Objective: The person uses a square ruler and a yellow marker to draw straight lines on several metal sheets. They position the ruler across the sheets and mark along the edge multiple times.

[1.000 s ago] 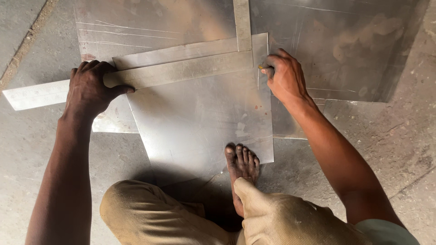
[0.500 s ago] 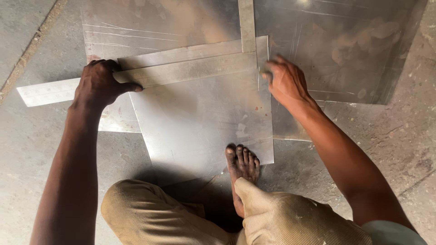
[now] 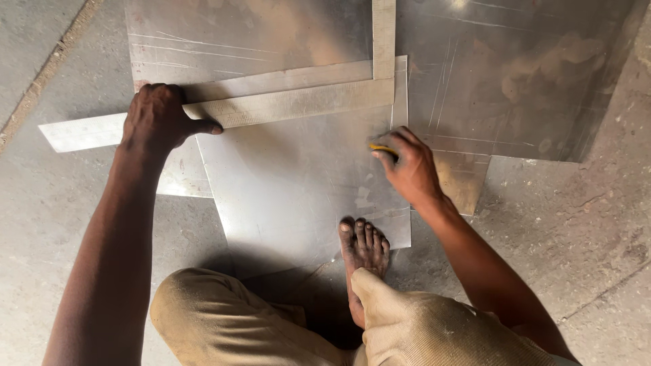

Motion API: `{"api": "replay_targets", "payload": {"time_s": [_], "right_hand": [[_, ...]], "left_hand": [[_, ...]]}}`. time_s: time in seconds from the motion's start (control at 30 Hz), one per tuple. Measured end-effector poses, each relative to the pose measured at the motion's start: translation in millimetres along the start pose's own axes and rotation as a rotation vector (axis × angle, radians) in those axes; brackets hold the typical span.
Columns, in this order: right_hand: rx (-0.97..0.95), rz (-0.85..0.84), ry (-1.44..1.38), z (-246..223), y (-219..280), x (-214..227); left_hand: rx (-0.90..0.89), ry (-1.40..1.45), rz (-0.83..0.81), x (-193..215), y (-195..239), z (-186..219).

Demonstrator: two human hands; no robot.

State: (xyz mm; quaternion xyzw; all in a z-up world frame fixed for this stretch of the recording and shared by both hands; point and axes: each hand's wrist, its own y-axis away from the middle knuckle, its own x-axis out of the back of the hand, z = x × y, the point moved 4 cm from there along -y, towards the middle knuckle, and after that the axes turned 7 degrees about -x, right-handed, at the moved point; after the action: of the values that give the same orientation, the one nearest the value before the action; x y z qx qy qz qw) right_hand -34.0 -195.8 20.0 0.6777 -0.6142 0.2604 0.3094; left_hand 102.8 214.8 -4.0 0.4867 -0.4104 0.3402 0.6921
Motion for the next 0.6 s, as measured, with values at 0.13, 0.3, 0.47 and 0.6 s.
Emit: {"api": "replay_targets", "payload": {"time_s": [0.13, 0.3, 0.47, 0.6], "right_hand": [[-0.020, -0.003, -0.052, -14, 5, -5], [-0.032, 0.133, -0.016, -14, 0, -12], [0.048, 0.353, 0.195, -9, -9, -36], [-0.065, 0.293, 0.180, -7, -8, -46]], "left_hand": [[0.073, 0.153, -0.120, 0, 3, -5], [0.117, 0.170, -0.095, 6, 6, 0], [0.064, 0.098, -0.108, 10, 5, 1], [-0.080, 0.036, -0.081, 16, 13, -4]]}}
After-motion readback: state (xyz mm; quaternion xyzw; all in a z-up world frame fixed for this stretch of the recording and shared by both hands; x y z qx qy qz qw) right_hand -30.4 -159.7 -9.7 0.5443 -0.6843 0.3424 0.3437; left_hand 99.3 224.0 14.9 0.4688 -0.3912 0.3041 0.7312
